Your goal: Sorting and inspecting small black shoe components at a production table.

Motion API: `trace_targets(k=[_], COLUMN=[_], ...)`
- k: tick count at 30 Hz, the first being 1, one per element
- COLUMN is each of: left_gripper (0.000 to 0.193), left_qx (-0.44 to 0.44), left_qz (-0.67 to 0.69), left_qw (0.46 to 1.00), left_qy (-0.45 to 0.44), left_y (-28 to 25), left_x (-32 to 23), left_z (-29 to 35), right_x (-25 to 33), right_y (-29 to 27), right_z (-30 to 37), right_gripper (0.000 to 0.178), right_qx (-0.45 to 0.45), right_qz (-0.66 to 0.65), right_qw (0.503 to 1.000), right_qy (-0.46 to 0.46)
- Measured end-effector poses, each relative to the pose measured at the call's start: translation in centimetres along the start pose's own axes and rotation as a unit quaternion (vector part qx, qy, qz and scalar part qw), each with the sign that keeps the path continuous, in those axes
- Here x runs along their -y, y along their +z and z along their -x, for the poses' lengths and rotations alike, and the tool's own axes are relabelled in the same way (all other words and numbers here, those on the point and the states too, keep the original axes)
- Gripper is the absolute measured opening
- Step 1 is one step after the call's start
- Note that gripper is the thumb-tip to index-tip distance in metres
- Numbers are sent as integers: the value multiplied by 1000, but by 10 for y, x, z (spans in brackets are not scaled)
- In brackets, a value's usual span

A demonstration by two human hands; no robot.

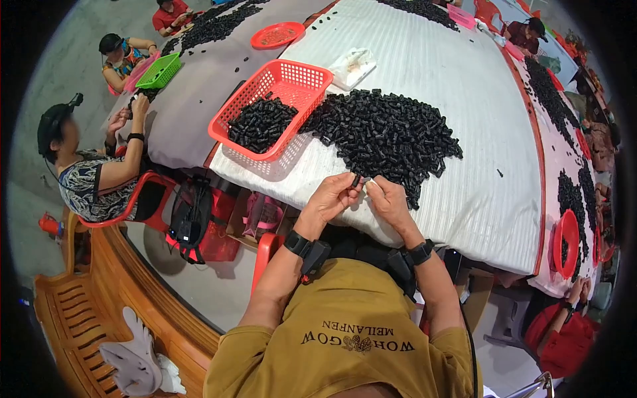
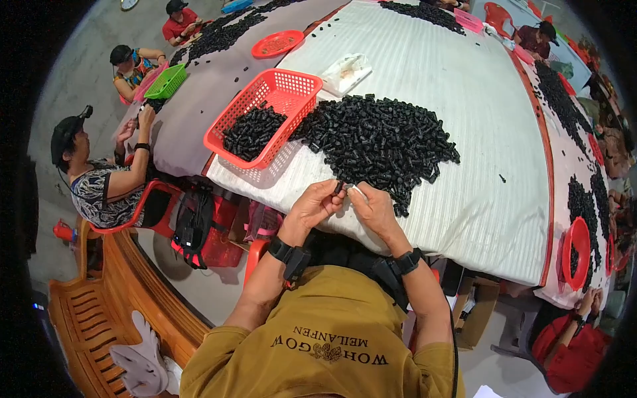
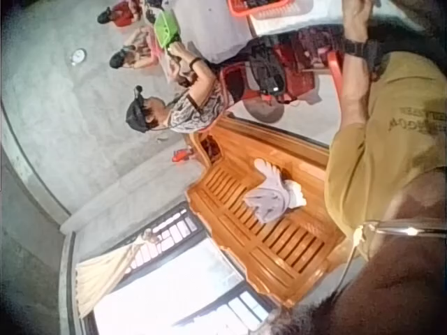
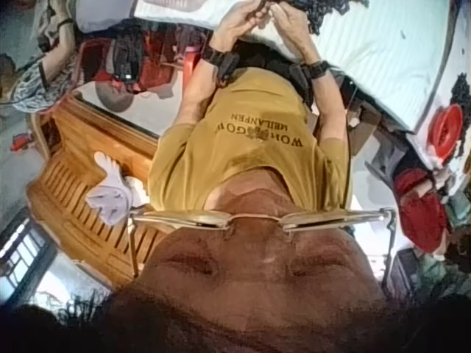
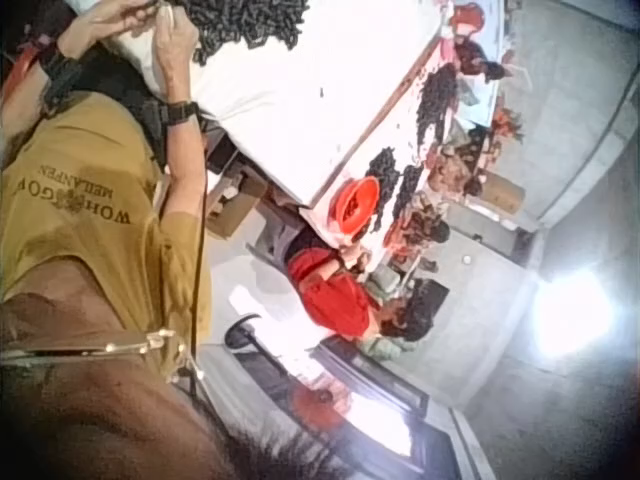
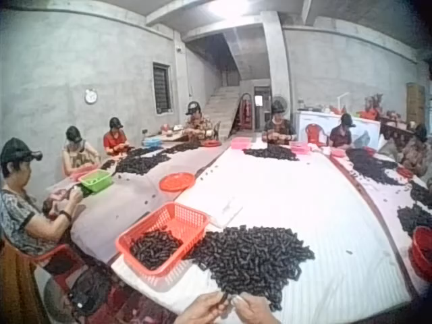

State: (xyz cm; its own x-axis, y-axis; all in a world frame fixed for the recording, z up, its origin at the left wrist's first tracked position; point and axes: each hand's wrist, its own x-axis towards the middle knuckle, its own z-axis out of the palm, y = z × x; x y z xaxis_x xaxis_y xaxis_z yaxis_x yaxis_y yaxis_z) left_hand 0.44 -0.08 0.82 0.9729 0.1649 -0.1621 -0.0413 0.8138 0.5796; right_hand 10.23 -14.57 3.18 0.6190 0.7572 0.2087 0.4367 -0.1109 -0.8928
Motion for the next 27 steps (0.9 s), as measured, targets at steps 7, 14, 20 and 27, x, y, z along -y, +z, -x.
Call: trace_targets(k=[7, 14, 20, 27], left_gripper=[18, 17, 13, 16], left_qx=[-16, -14, -7, 0], left_qz=[-21, -69, -122, -116], left_qw=[1000, 997, 992, 993], left_qy=[18, 13, 27, 20], left_y=[3, 6, 11, 9], left_x=[4, 6, 8, 7], left_z=[-1, -1, 4, 4], right_x=[0, 7, 1, 8], right_y=[0, 2, 4, 6], right_z=[1, 2, 1, 2], right_gripper=[29, 26, 28, 23], right_qx=[5, -32, -39, -77], right_qz=[15, -1, -12, -32], right_qw=[1000, 999, 999, 997], right_qy=[-4, -22, -10, 2])
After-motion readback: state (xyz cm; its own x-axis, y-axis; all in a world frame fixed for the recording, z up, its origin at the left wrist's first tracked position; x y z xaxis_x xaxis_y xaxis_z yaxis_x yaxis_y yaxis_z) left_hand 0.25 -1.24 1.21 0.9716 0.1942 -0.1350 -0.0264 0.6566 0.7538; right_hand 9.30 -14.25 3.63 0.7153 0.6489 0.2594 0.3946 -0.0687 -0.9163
